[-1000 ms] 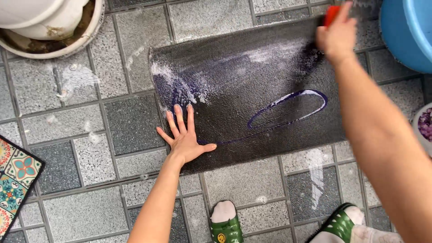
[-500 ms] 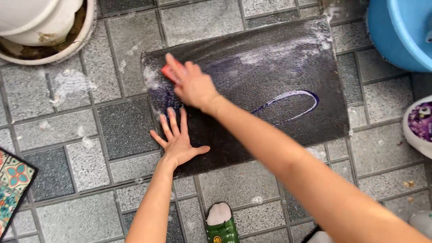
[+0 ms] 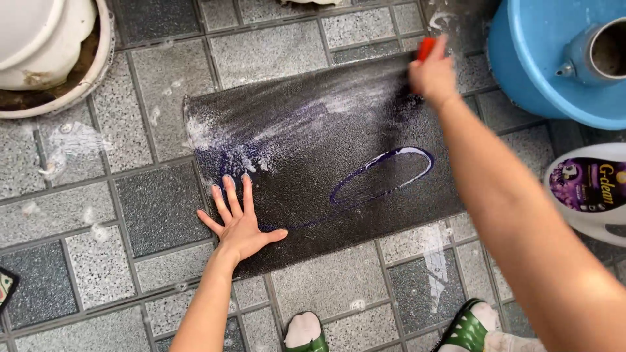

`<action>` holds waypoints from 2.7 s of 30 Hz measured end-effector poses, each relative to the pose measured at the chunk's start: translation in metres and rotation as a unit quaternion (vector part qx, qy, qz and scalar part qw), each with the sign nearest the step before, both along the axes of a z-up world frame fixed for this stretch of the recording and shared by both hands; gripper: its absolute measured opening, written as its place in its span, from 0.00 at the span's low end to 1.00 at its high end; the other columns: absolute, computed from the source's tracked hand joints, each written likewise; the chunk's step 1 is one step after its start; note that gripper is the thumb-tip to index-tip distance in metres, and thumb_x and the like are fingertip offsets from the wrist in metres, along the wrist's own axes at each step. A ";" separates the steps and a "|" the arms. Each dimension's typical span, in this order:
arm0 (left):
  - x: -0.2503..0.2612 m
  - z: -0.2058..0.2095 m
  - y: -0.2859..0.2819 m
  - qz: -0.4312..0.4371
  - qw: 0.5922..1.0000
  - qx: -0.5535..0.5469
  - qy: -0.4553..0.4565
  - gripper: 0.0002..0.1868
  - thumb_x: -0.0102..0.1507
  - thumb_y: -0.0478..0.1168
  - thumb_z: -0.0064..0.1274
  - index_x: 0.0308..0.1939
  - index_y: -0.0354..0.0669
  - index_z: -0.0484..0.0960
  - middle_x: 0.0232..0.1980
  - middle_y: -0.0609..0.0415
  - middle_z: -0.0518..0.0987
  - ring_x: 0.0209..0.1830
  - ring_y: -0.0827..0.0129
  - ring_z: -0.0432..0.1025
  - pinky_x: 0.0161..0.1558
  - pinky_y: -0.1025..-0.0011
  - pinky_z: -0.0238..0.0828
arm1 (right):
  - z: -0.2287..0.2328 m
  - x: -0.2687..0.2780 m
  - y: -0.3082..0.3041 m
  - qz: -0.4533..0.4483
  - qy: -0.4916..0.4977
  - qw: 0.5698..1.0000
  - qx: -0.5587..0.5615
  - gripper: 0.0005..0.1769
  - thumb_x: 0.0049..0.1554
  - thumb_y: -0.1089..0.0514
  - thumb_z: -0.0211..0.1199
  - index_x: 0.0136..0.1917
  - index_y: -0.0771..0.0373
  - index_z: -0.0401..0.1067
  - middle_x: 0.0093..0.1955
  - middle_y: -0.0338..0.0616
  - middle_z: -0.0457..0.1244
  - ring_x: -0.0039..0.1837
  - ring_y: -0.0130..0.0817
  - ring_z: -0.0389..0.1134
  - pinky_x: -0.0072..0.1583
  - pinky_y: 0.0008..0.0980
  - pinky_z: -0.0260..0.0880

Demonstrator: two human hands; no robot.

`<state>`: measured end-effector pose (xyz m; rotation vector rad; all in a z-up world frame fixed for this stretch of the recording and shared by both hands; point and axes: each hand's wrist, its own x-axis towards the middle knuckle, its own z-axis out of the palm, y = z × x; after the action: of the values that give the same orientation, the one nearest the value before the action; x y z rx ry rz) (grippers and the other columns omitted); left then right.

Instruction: Scrubbing and rinsing decorative floor mats using detergent and water.

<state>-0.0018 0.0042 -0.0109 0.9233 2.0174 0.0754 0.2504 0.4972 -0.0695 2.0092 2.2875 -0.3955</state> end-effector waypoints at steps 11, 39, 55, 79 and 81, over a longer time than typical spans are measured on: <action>0.002 -0.023 -0.010 -0.002 0.998 0.054 0.041 0.84 0.37 0.73 0.69 0.78 0.60 0.22 0.81 0.46 0.12 0.79 0.47 0.04 0.63 0.26 0.03 | 0.047 -0.156 -0.346 0.486 0.220 0.838 0.114 0.42 0.49 0.53 0.65 0.74 0.52 0.53 0.74 0.59 0.63 0.54 0.56 0.67 0.52 0.51 0.74; 0.076 0.000 -0.051 0.087 0.941 0.266 0.191 0.51 0.63 0.59 0.57 0.81 0.42 0.49 0.84 0.34 0.43 0.84 0.43 0.38 0.78 0.42 0.29 | 0.076 0.041 -0.151 0.168 -0.013 0.985 -0.033 0.49 0.66 0.37 0.57 0.87 0.39 0.30 0.64 0.66 0.58 0.59 0.68 0.66 0.57 0.61 0.68; 0.094 -0.013 -0.145 0.060 0.916 0.321 0.233 0.27 0.67 0.34 0.51 0.71 0.42 0.72 0.77 0.51 0.67 0.79 0.59 0.60 0.81 0.59 0.51 | 0.083 -0.133 -0.321 0.437 0.032 0.899 -0.011 0.48 0.61 0.48 0.62 0.85 0.39 0.38 0.58 0.59 0.60 0.53 0.57 0.69 0.46 0.52 0.75; 0.098 -0.005 -0.166 0.051 0.919 0.342 0.189 0.24 0.66 0.36 0.51 0.68 0.40 0.72 0.77 0.44 0.66 0.80 0.55 0.56 0.79 0.58 0.48 | 0.100 -0.128 -0.458 0.599 0.072 0.796 -0.047 0.47 0.58 0.50 0.64 0.83 0.42 0.44 0.51 0.58 0.61 0.46 0.51 0.69 0.37 0.44 0.76; 0.099 -0.006 -0.167 0.050 0.922 0.337 0.183 0.23 0.67 0.37 0.51 0.66 0.40 0.73 0.76 0.44 0.66 0.80 0.55 0.56 0.80 0.57 0.48 | 0.106 -0.128 -0.458 0.620 0.070 0.778 -0.076 0.47 0.57 0.49 0.65 0.83 0.43 0.45 0.48 0.58 0.61 0.46 0.52 0.69 0.36 0.43 0.76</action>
<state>0.0967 -0.1633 -0.0164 1.3292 2.4357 0.7437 0.1221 0.0394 0.0367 0.1046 2.8801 -0.5304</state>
